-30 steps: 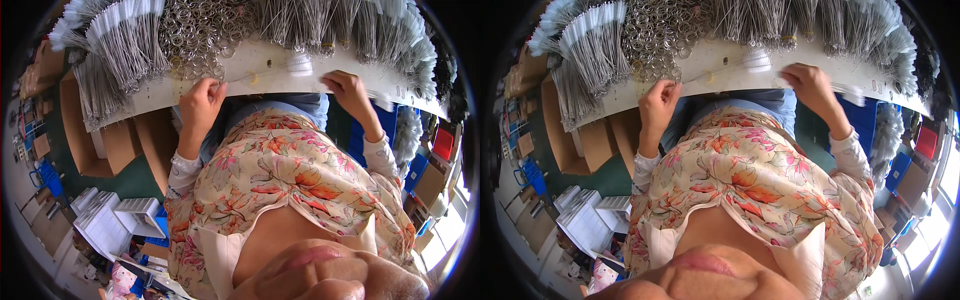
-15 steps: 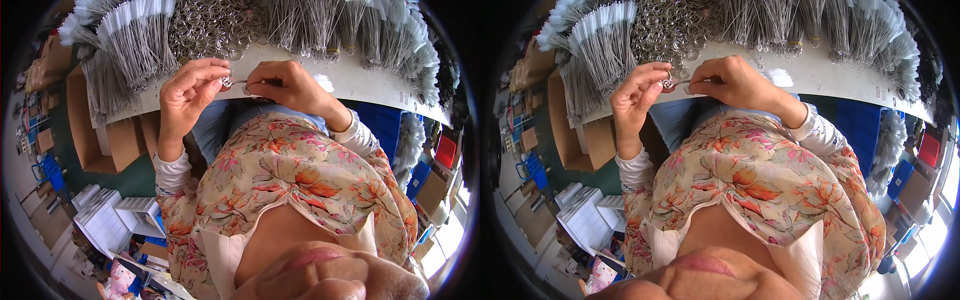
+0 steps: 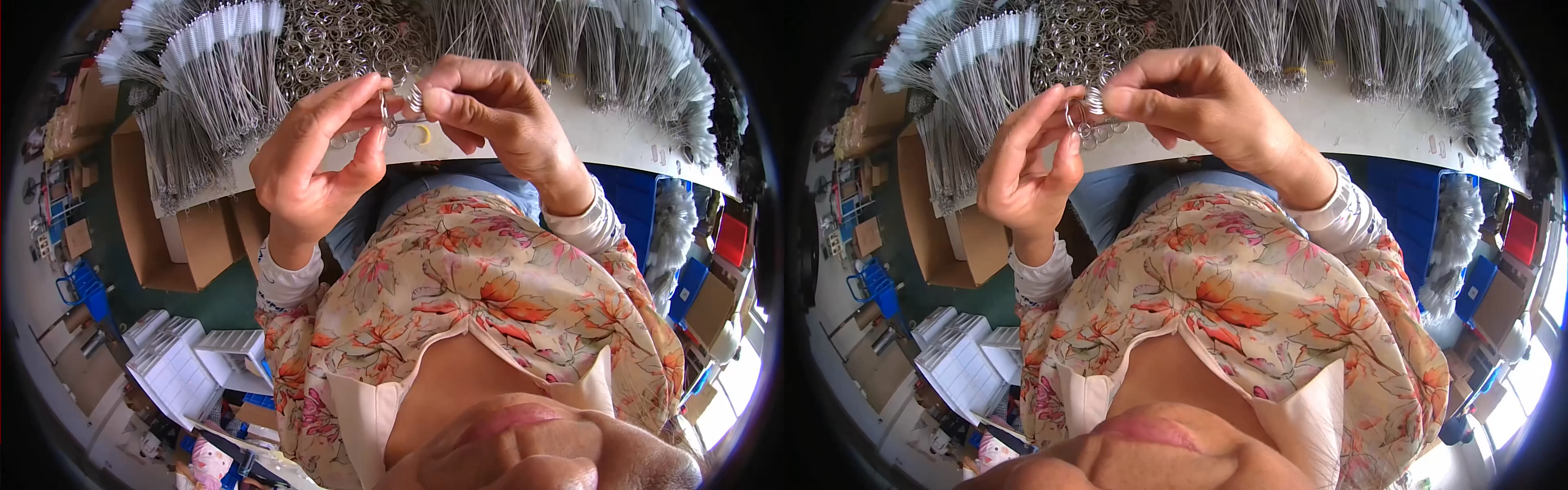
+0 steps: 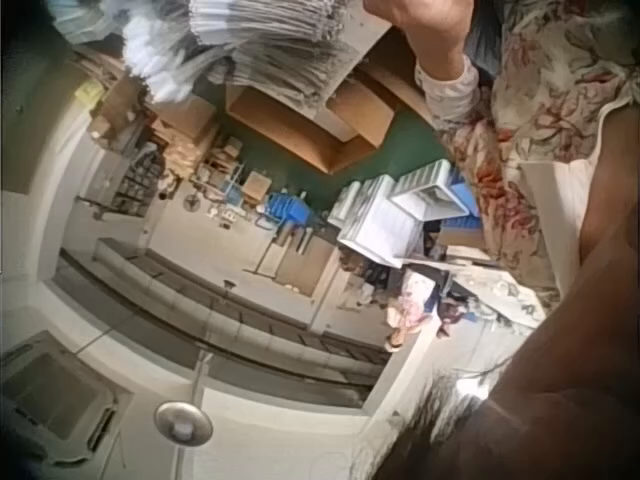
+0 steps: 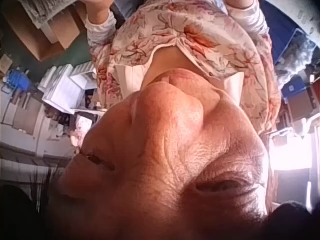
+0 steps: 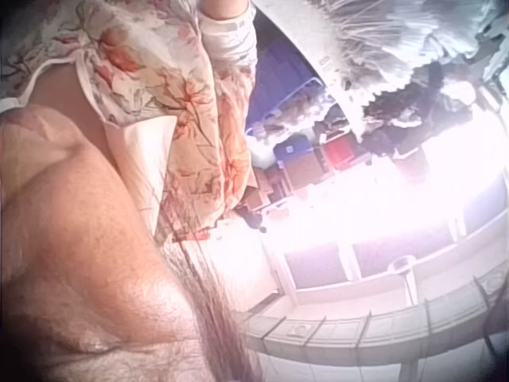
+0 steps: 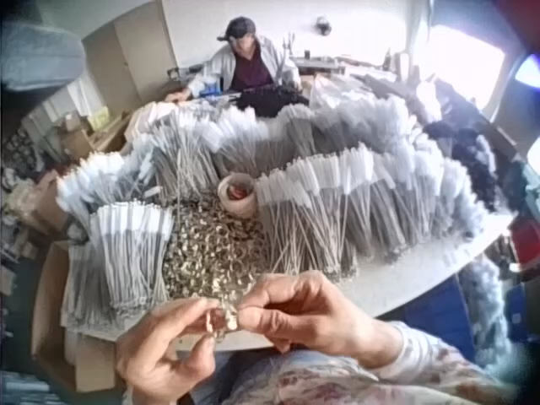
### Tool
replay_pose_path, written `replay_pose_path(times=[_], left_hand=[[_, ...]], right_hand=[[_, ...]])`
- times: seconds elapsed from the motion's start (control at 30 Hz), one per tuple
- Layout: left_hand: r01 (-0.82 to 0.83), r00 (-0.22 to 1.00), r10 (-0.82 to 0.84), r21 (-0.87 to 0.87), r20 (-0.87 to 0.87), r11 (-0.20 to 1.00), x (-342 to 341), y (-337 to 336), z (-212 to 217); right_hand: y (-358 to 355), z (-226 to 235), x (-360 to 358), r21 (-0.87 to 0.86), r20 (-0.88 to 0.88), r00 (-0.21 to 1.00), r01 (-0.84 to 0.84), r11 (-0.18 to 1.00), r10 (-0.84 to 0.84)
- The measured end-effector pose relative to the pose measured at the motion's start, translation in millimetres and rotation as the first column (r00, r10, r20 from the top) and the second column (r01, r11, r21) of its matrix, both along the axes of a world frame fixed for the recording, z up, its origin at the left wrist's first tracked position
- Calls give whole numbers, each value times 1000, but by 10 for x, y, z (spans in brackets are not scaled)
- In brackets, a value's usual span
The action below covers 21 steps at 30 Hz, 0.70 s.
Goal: Attaching white-tipped rods to metal rings and placing the finished items into a cardboard box.
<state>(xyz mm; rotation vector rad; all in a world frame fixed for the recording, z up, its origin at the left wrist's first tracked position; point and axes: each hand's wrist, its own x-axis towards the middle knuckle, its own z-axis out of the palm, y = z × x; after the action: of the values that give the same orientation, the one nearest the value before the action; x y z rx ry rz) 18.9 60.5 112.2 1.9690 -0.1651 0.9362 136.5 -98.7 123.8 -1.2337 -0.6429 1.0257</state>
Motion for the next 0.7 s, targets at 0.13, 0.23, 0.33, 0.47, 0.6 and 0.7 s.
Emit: replay_pose_path(times=[0.13, 0.23, 0.33, 0.47, 0.6, 0.7], left_hand=[[-67, 992, 50, 146, 118, 987, 67, 11, 68], [-100, 989, 75, 191, 131, 976, 89, 47, 88], [-72, 992, 56, 147, 109, 986, 84, 72, 126], [-29, 999, 25, 191, 23, 981, 87, 109, 285], [60, 983, -30, 161, -184, 985, 83, 148, 475], [143, 960, -114, 99, -258, 985, 90, 264, 503]], right_hand=[[117, 141, -45, 138, 163, 981, 83, 987, -105], [153, 174, -33, 120, 107, 992, 61, 991, -74], [172, 177, -1, 133, 148, 986, 51, 990, -71], [163, 170, 35, 132, 148, 989, 5, 991, -25], [147, 169, -14, 137, 190, 980, 37, 990, -63], [138, 150, 2, 90, 233, 971, 29, 996, -49]])
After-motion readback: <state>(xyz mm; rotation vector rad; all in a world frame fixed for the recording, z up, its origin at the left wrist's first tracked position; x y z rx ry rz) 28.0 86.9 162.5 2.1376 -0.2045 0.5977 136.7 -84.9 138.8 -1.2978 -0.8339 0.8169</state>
